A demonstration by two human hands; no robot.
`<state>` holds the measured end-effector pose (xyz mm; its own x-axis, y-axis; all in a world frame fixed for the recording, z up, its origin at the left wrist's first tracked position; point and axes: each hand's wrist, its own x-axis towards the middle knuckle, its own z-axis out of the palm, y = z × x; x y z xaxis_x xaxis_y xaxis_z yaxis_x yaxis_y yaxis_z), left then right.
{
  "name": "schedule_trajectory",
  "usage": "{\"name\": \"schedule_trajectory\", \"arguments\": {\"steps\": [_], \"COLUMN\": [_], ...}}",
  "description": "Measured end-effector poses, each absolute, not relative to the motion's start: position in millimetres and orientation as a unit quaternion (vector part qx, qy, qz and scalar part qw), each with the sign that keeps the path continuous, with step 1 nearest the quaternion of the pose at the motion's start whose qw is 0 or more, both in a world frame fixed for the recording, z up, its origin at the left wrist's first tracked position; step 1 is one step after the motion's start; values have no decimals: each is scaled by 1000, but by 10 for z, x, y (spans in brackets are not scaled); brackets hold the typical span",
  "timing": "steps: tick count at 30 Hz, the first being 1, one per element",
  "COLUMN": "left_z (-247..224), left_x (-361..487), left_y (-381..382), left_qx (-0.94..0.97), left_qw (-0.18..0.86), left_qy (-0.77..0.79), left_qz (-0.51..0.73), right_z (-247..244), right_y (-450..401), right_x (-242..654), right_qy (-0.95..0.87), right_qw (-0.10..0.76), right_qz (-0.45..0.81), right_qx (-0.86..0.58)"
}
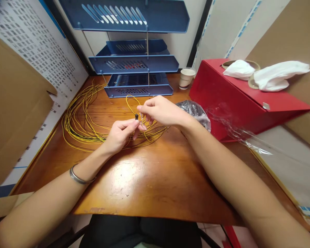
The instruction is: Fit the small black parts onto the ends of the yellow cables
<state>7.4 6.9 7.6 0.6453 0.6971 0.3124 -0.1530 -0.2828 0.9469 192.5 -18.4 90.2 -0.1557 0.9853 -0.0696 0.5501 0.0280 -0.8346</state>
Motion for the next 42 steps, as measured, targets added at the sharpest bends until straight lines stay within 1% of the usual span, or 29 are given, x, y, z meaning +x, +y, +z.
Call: {"name": "schedule_trajectory", "arguments": {"steps": [5, 14, 20, 28, 38, 42], "left_z": [72, 71, 47, 45, 17, 2], "left_x": [57, 46, 49, 36, 28, 39], "left_y": [64, 67, 71, 83, 94, 105], "left_qx": [712, 719, 709, 708, 700, 696], "left_qw": [562, 558, 572, 575, 581, 574], "left_qy": [197, 204, 193, 186, 210, 206], "left_qz": [371, 362, 365, 364, 359, 379], "right_z": [923, 978, 979, 883, 894, 902], "right_y": [-207, -237, -215, -145, -157, -167], "right_x": [1934, 1927, 1944, 2021, 2033, 2019], "right_qy": [-645, -635, -593, -540, -551, -556], "right_qw": [325, 348, 342, 381, 387, 399], "right_qz": [395, 403, 468, 546, 516, 504], "right_qx": [-568, -560, -559, -515, -529, -527]}}
